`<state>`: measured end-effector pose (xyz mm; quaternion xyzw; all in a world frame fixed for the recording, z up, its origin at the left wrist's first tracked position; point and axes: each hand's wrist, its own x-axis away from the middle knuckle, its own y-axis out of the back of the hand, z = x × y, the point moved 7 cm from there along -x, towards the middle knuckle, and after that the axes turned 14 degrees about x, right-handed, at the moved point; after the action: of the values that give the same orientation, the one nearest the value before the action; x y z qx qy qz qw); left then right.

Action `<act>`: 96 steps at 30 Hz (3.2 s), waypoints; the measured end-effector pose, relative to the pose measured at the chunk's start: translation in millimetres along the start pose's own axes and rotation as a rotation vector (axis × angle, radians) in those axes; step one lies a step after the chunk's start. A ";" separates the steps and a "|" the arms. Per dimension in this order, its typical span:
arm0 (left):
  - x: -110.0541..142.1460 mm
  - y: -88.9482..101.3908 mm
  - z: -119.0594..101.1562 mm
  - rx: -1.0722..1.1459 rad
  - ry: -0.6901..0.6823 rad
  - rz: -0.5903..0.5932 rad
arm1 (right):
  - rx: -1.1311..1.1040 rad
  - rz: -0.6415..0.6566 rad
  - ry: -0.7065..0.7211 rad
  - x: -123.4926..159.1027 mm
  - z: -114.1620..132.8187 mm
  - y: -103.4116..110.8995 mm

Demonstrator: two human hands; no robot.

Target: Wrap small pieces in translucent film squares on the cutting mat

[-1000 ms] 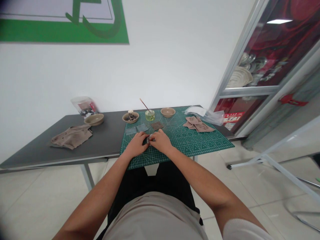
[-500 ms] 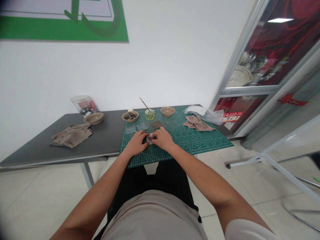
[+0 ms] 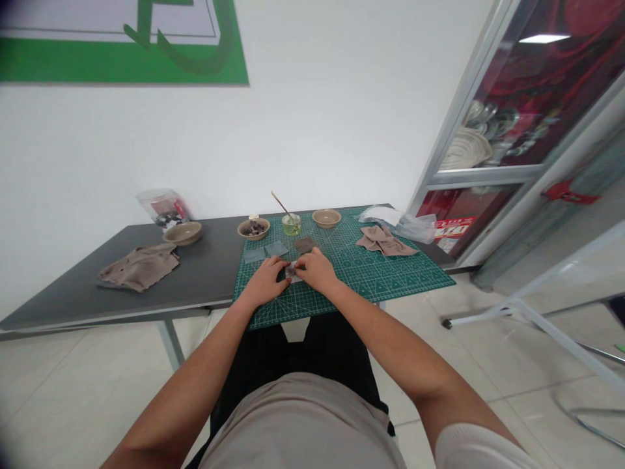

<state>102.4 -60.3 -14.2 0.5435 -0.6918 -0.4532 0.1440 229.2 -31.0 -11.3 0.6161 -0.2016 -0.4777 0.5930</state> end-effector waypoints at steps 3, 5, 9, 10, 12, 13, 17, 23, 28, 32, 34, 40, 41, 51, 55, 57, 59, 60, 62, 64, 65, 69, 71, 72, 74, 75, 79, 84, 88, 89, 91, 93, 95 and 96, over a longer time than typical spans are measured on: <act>0.3 -0.1 -0.1 -0.009 -0.004 0.000 | -0.011 0.001 0.007 1.7 0.5 -0.4; 0.7 0.1 -0.7 -0.011 -0.005 0.001 | -0.019 0.001 0.026 3.5 1.7 0.5; 1.7 0.4 -2.4 -0.011 -0.007 0.000 | -0.037 0.019 0.060 5.2 1.1 2.0; 1.9 0.5 -2.6 -0.012 -0.008 0.000 | -0.036 0.020 0.048 4.2 -0.6 1.9; 1.9 0.5 -2.6 -0.013 -0.006 0.001 | -0.028 0.016 0.015 0.6 -3.3 0.8; 1.8 0.4 -2.4 -0.013 -0.004 0.002 | -0.025 0.010 0.004 -1.7 -3.4 -0.2; 1.2 0.1 -1.5 -0.007 -0.009 0.003 | -0.040 0.005 0.052 -6.8 6.3 -4.8; 1.4 -0.1 -2.3 0.004 -0.016 -0.005 | -0.080 0.021 0.117 2.7 6.7 -0.3; 0.8 -0.3 -2.3 0.004 -0.006 -0.011 | -0.072 0.002 0.059 -1.5 -5.8 -1.5; 0.5 0.2 -2.1 0.010 -0.015 -0.019 | -0.071 -0.017 0.068 -8.8 4.7 -5.5; 0.6 0.5 -2.1 0.018 -0.020 -0.018 | -0.076 -0.011 0.093 -8.6 12.2 -5.0; 1.0 0.8 -2.2 0.019 -0.027 -0.014 | -0.117 0.016 0.122 0.1 5.4 0.0; 1.1 0.5 -2.1 0.017 -0.025 -0.014 | -0.114 0.015 0.107 0.0 0.8 -0.1; 1.0 0.0 -1.8 -0.003 -0.020 -0.014 | -0.064 -0.015 0.047 -12.6 -0.5 -4.9; 1.3 -0.1 -1.5 0.000 -0.014 -0.011 | -0.088 0.002 0.056 -3.2 -2.9 -4.9; 1.4 -0.3 -1.1 0.001 -0.009 -0.011 | -0.091 0.012 0.078 0.3 -4.5 -4.0; 1.3 -0.5 -0.7 0.003 -0.002 -0.010 | -0.093 0.017 0.078 0.6 -6.6 -2.7; 1.1 -0.7 -0.6 0.003 0.001 -0.009 | -0.093 0.016 0.064 -0.5 -7.8 -2.0; 0.8 -0.8 -0.4 0.004 0.008 -0.004 | -0.088 0.014 0.018 -4.6 -8.5 -1.4; 0.5 -0.6 -0.3 0.003 0.011 -0.002 | -0.079 0.018 -0.025 -8.8 -5.3 -2.4; 0.3 -0.4 -0.2 0.004 0.010 -0.003 | -0.074 0.023 -0.032 -10.2 -2.0 -3.3; 0.1 -0.1 -0.4 0.019 -0.005 -0.009 | -0.085 0.044 0.040 -7.5 13.2 -5.8; 0.2 -0.1 -1.1 0.024 -0.018 -0.012 | -0.108 0.045 0.105 -2.4 15.6 -4.8; 0.3 0.0 -1.5 0.024 -0.021 -0.015 | -0.119 0.046 0.122 -0.1 14.0 -4.0; 0.4 0.2 -1.7 0.024 -0.018 -0.020 | -0.131 0.031 0.097 2.1 5.3 -1.7; 0.4 0.3 -1.6 0.025 -0.013 -0.020 | -0.124 0.025 0.075 1.9 0.8 -1.0; 0.5 -0.1 -2.3 0.022 -0.015 -0.014 | -0.105 -0.003 -0.004 -3.9 -5.1 -1.7; 1.0 0.7 -0.7 0.035 -0.020 -0.020 | -0.087 0.020 0.008 -4.5 10.3 -5.6; 1.1 2.4 1.5 0.101 -0.041 -0.030 | -0.170 0.055 -0.001 4.6 9.8 -2.6; 1.0 2.6 2.0 0.118 -0.047 -0.029 | -0.187 0.047 0.009 7.0 9.1 -0.5; 0.4 3.0 3.3 0.144 -0.054 -0.028 | -0.199 0.005 0.011 11.3 6.0 4.2; -0.6 3.3 4.9 0.158 -0.052 -0.033 | -0.164 -0.038 -0.034 14.9 0.7 6.9; -1.6 3.8 6.3 0.158 -0.046 -0.043 | -0.096 -0.058 -0.087 17.6 -3.3 6.4; -2.1 4.2 6.9 0.157 -0.042 -0.050 | -0.064 -0.061 -0.107 18.6 -4.2 5.2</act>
<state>95.8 -55.2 -14.1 0.5606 -0.7141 -0.4123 0.0753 242.9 -45.0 -13.6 0.5761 -0.1987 -0.5338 0.5862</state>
